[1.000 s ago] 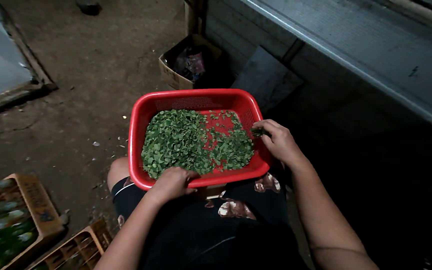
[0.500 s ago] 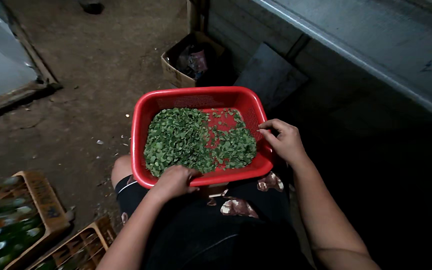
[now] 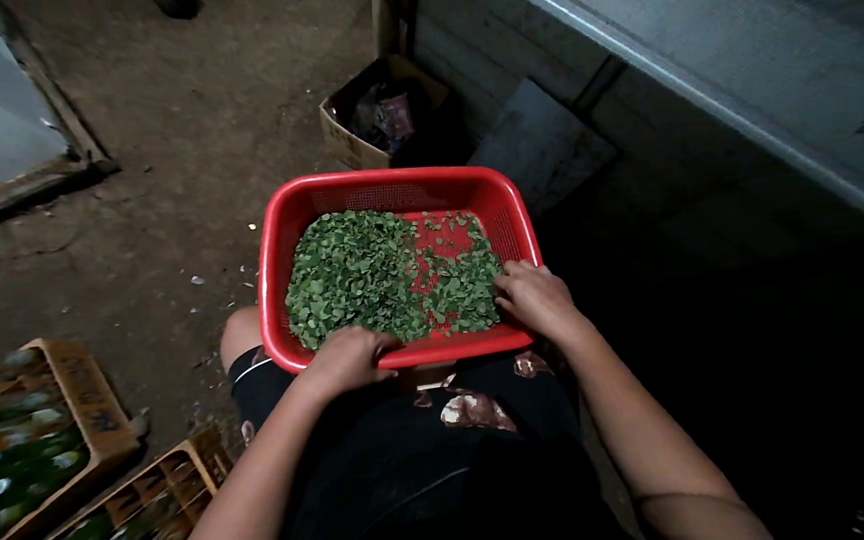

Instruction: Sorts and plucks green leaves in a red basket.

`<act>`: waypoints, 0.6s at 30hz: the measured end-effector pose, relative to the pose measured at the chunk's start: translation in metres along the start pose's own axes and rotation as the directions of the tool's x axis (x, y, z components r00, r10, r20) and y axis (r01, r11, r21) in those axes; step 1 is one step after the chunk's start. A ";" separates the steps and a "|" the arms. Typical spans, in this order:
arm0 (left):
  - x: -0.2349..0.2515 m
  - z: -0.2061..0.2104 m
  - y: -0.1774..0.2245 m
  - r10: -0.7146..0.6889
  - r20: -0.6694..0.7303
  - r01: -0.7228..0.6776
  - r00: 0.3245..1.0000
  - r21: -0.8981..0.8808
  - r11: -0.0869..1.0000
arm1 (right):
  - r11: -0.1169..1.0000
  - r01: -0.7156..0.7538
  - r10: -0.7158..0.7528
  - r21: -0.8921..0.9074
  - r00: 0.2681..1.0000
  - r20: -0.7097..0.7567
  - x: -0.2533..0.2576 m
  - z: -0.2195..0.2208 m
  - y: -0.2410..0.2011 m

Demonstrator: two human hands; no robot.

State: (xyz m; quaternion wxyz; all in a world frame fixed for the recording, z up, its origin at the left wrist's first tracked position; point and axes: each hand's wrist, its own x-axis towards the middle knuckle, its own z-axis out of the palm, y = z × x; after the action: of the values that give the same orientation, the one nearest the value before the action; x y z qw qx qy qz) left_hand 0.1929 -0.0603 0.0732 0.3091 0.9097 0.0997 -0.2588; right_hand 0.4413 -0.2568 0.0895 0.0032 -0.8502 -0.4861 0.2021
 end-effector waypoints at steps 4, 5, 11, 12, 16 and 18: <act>-0.001 -0.001 0.001 -0.009 0.005 0.009 1.000 -0.002 1.000 | 0.999 0.036 -0.035 -0.038 0.999 0.027 0.009 0.007 -0.007; -0.001 -0.001 0.001 -0.009 0.005 0.009 1.000 0.001 1.000 | 0.998 0.059 -0.058 -0.036 0.998 0.014 0.014 0.008 -0.005; 0.000 -0.001 0.001 -0.004 -0.005 0.004 1.000 0.002 1.000 | 0.987 0.130 -0.126 -0.091 0.991 0.054 0.037 0.013 0.003; 0.000 0.000 0.000 0.003 -0.014 -0.003 1.000 -0.003 1.000 | 0.988 0.133 -0.129 -0.083 0.990 0.058 0.039 0.014 0.004; -0.002 0.001 -0.001 0.015 -0.022 -0.015 1.000 -0.006 1.000 | 0.993 0.106 -0.103 -0.059 0.993 0.053 0.038 0.013 0.007; -0.002 0.000 0.000 0.038 -0.050 -0.040 0.998 -0.040 0.998 | 0.996 0.082 -0.082 -0.021 0.996 0.029 0.031 0.008 0.007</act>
State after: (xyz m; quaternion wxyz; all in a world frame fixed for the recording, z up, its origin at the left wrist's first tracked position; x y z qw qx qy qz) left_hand 0.1910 -0.0602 0.0745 0.3301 0.9110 0.0949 -0.2281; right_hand 0.4580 -0.2362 0.0700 -0.0048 -0.8265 -0.5229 0.2084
